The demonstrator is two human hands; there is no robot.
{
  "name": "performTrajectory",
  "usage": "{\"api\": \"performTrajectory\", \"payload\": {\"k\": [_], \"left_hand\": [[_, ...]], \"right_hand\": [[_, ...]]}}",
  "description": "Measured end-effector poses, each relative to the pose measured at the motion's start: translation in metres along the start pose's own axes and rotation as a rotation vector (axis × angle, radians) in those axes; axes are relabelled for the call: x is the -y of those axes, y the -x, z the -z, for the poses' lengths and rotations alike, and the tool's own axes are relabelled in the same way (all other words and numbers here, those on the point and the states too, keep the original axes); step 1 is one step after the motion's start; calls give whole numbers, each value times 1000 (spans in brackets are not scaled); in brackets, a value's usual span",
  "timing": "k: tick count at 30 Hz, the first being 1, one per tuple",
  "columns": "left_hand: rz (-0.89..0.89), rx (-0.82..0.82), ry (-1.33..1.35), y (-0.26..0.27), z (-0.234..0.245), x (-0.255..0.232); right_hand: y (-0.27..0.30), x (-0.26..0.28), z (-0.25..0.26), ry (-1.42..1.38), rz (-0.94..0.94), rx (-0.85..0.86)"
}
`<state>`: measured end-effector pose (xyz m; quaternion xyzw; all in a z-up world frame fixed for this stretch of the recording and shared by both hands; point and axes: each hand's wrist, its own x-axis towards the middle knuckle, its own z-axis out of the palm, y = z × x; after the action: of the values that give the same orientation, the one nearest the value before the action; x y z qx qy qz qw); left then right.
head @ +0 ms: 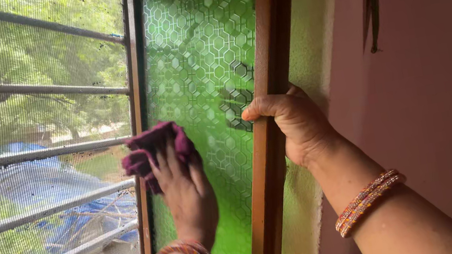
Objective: The person cleans a green patterned glass window panel and its frame with a cloth.
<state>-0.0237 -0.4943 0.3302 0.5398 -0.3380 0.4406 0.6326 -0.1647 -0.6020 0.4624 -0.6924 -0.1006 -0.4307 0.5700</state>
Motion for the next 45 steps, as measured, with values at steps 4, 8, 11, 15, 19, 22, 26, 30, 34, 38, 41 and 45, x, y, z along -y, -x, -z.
{"api": "performTrajectory", "payload": {"k": [4,8,11,15,19,22,26,30,34,38,41,45], "left_hand": [[-57,69,-38,2,3,-29],[-214,101,-9,-33,-2,-56],[-336,135,21,-67,-3,-73],[-401,202,-17,-96,-12,-95],[-474,219,-35,-112,-17,-97],[-490,248,-36,-120,-17,-89],[-350,263,-33,-135,-17,-72],[-313,215,-67,-165,-26,-35],[-283,124,-32,-188,-38,-8],[-271,90,-3,-186,-47,-18],[-407,57,3,-171,-51,-41],[-503,153,94,-133,-32,-70]], "right_hand": [[-2,-5,3,1,9,-3],[-2,-7,4,-33,-1,-12],[2,0,-1,-20,-44,-27],[7,8,-6,-61,-40,-7],[6,6,-5,-54,-1,20],[8,9,-5,-14,-13,1],[11,14,-11,102,-11,-111],[13,13,-13,44,-7,-93],[14,8,-12,7,-17,-70],[12,6,-11,17,-15,-49],[8,6,-12,27,-18,-87],[8,4,-10,8,-1,-58]]}}
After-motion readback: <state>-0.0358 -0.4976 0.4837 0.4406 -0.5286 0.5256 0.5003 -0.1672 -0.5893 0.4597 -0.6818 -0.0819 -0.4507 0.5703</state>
